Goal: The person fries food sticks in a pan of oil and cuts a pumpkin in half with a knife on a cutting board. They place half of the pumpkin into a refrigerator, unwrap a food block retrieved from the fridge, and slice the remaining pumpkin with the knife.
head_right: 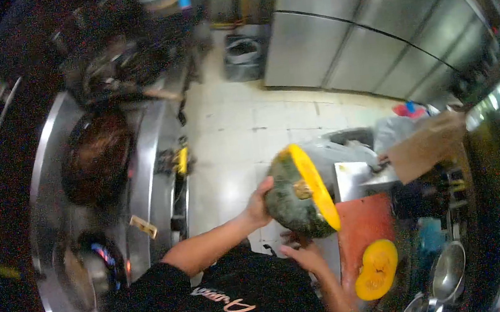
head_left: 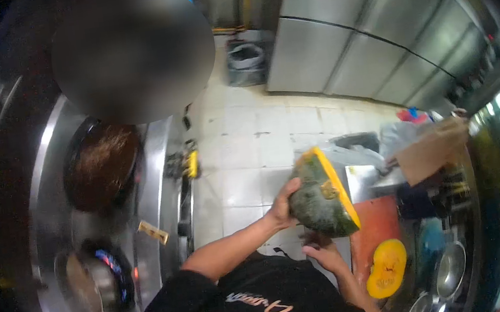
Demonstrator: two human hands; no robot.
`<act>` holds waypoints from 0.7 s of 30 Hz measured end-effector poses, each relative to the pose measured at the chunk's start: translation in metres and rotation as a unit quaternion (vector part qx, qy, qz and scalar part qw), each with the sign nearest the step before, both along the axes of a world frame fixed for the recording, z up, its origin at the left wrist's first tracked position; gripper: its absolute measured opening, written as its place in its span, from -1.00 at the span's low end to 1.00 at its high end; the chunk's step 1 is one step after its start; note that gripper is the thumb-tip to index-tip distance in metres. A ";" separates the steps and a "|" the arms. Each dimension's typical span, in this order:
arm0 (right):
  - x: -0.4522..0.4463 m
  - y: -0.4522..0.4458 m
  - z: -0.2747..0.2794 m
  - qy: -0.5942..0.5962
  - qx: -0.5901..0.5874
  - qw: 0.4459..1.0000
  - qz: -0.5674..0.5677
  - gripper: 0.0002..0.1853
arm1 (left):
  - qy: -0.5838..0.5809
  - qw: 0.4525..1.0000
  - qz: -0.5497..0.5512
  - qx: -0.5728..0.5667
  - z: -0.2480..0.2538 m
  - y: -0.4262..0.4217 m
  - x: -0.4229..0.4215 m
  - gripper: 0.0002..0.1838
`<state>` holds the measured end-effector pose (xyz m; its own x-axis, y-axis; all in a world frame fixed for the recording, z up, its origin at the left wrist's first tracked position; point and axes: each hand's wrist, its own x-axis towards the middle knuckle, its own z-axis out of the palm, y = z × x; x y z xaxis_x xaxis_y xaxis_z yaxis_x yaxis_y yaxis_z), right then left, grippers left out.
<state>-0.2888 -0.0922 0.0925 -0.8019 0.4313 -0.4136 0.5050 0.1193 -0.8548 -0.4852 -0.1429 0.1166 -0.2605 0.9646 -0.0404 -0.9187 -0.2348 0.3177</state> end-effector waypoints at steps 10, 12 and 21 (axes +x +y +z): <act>-0.137 0.094 0.065 0.468 -0.412 0.755 -0.204 0.16 | 0.503 0.829 0.237 0.058 0.065 0.097 -0.076 0.22; -0.160 0.130 0.080 0.554 -0.443 0.689 -0.151 -0.06 | 0.588 0.763 0.258 0.075 0.075 0.125 -0.097 0.14; -0.269 0.332 0.065 0.630 -0.574 0.507 -0.126 -0.30 | 0.714 0.550 0.123 -0.415 0.018 0.159 -0.277 -0.74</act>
<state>-0.5576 0.2399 0.1578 -0.7207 0.6409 0.2642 -0.6535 -0.7553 0.0498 -0.7625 0.0165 0.1347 -0.7167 0.6969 -0.0244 0.4345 0.4737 0.7660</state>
